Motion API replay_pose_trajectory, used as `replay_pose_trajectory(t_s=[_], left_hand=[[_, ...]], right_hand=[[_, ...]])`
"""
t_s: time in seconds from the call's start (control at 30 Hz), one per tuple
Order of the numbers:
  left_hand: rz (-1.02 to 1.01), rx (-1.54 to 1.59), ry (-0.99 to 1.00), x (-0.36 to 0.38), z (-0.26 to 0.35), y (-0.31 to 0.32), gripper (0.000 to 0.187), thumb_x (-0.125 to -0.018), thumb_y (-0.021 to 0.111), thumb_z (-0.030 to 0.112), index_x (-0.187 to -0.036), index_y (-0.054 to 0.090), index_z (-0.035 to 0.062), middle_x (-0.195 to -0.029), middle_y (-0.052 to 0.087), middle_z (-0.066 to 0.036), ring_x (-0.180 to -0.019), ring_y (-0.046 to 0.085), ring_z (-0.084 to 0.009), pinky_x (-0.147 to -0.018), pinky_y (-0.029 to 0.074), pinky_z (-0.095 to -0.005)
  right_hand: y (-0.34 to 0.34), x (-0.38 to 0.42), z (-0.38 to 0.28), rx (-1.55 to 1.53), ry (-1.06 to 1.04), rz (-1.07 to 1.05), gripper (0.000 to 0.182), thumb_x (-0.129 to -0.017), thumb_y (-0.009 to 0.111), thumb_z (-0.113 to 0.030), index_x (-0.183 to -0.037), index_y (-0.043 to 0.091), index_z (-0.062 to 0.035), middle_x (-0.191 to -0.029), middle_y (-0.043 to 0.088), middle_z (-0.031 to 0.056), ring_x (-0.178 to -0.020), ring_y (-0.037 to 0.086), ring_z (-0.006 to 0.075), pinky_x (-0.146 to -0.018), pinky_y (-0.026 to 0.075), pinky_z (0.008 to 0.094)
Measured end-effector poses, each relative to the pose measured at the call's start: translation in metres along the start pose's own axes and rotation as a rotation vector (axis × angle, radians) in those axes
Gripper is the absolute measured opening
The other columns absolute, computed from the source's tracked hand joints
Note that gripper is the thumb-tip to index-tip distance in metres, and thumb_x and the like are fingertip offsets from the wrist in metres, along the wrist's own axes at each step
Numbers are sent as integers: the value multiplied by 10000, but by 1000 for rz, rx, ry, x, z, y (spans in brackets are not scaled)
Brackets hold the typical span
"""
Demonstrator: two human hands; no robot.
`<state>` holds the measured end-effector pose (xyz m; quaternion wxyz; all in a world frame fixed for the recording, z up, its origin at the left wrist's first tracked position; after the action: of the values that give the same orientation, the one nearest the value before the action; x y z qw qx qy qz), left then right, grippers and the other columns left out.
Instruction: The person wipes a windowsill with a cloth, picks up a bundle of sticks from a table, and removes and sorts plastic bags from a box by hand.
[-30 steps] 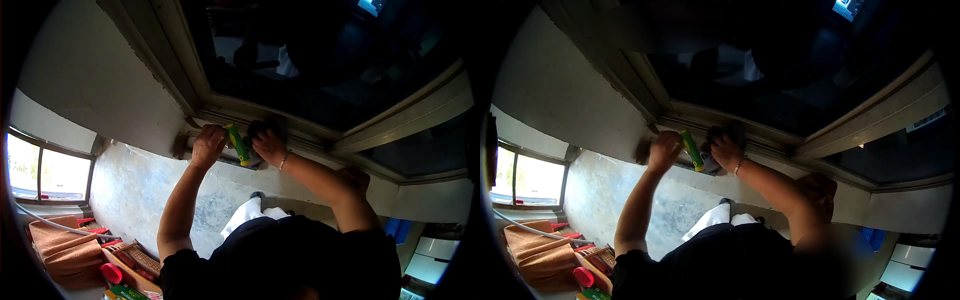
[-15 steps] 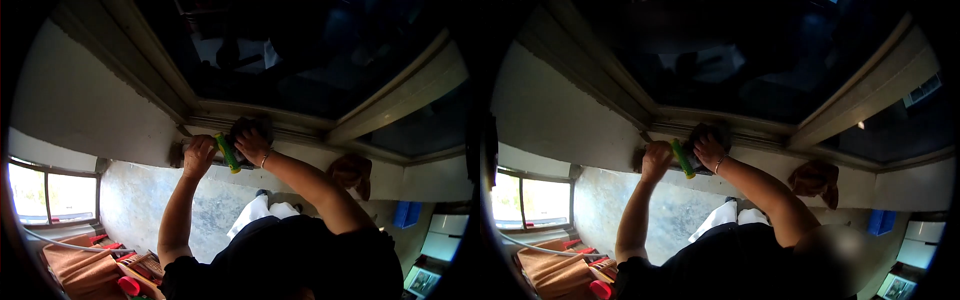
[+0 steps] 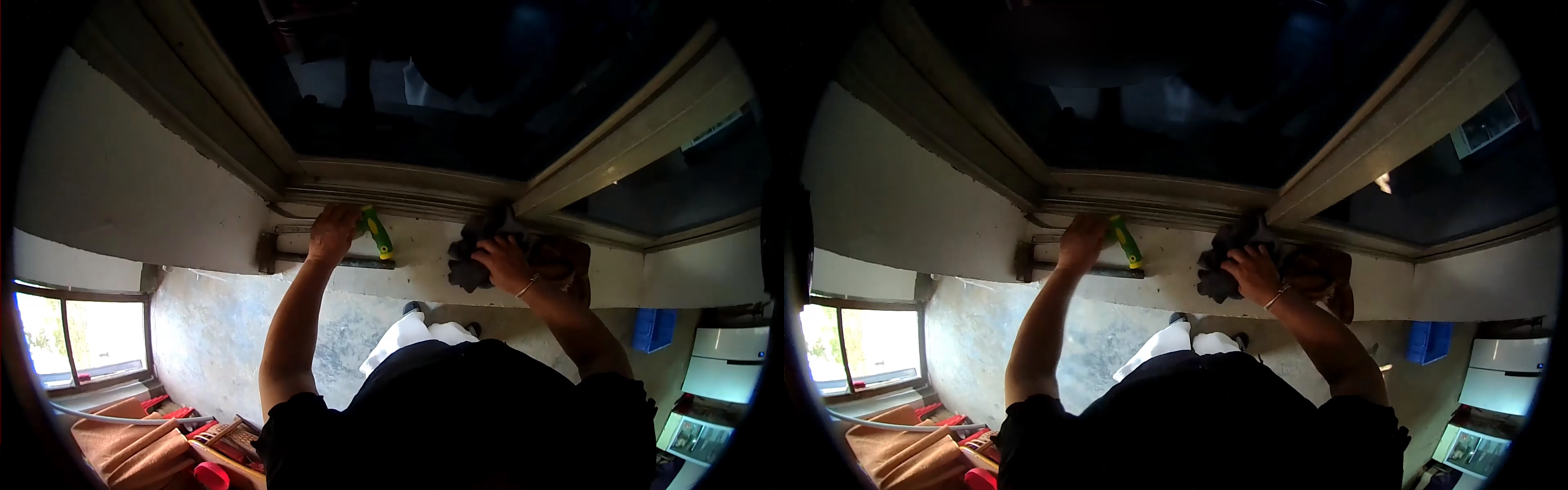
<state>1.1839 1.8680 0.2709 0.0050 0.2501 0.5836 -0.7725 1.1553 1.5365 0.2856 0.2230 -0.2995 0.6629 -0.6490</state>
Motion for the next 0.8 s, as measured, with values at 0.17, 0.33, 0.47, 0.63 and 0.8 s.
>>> replay_pose_trajectory(t_s=[0.17, 0.33, 0.47, 0.63, 0.8], left_hand=[[-84, -41, -26, -3, -3, 10, 305, -643, 614, 84, -933, 532, 130, -943, 517, -51, -911, 490, -254, -750, 455, -342], [-127, -21, -13, -5, 0, 4, 349, -642, 624, 92, -974, 524, 136, -956, 505, -63, -911, 486, -270, -762, 449, -359], [-257, 21, -167, -12, 15, -12, 348, -659, 626, 101, -992, 532, 134, -990, 502, -77, -903, 489, -280, -775, 440, -375], [-10, 81, -76, -35, 82, -8, 285, -678, 622, 116, -956, 560, 121, -962, 519, -87, -871, 508, -281, -766, 440, -372], [-203, 429, 300, -64, 224, 33, 212, -727, 586, 191, -914, 580, 92, -936, 543, -76, -872, 519, -255, -759, 450, -347]], right_hand=[[-9, -33, -67, -105, -140, 217, 308, -692, 574, -183, -999, 586, -187, -1051, 495, 26, -932, 461, 204, -815, 327, 389], [38, -37, -102, -81, -203, 256, 306, -787, 448, -219, -1068, 565, -195, -1163, 451, 47, -1031, 429, 237, -871, 311, 440], [47, -5, -82, -112, -137, 221, 326, -792, 449, -214, -1102, 550, -198, -1229, 414, 50, -1109, 378, 252, -888, 300, 476], [47, 34, -65, -145, -13, 202, 323, -793, 438, -190, -1096, 551, -188, -1254, 399, 45, -1138, 358, 265, -862, 320, 494], [56, 34, -65, -281, 63, 215, 327, -826, 415, -237, -1134, 503, -169, -1236, 418, 64, -1149, 360, 268, -859, 323, 499]])
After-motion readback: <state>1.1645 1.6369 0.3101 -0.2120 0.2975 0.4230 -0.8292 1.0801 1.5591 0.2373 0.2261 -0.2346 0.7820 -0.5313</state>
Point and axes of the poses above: each hand's wrist, its own x-axis away from the middle knuckle, its own y-axis out of the palm, z = x × y, the point moved 3 cm from there along -x, towards the middle knuckle
